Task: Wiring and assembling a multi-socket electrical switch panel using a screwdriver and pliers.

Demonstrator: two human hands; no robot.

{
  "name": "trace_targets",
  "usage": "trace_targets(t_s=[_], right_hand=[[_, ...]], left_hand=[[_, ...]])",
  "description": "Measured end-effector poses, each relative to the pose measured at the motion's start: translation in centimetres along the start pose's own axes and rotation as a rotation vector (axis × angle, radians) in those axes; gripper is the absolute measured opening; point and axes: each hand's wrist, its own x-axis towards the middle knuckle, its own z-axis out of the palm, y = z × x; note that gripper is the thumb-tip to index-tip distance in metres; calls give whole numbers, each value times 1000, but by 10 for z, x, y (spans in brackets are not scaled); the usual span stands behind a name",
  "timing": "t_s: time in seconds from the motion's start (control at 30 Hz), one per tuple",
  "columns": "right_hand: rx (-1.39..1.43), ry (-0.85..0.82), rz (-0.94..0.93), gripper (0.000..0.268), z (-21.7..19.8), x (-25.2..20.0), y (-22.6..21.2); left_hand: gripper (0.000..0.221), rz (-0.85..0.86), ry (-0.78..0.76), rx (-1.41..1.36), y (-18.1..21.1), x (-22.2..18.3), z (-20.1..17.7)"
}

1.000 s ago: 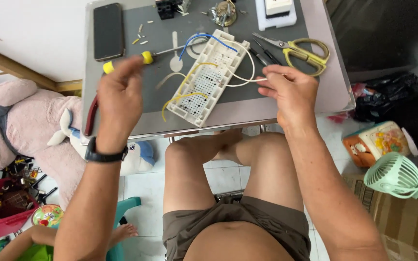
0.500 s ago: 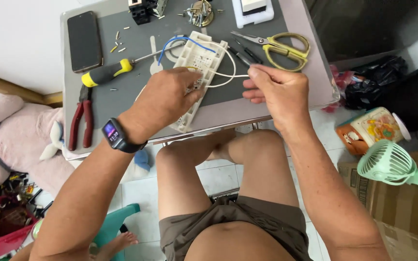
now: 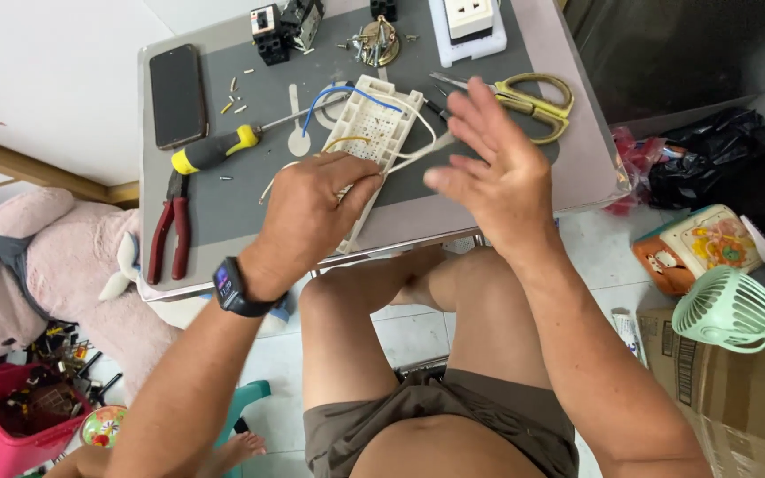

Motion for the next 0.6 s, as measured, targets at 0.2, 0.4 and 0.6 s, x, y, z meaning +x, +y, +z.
trace_targets(t_s=[0.2,0.4,0.6], right_hand=[[-418,106,-358,64,7,-4,-3],[-645,-38,-800,23,12,59,-20],[-624,-137,-729,19,6,91,-45]], left_hand=[[16,-154,133,-284,15,18,-8],[16,203,97,-19,8,65,-30],[34,223,147,5,-9,89,-44]])
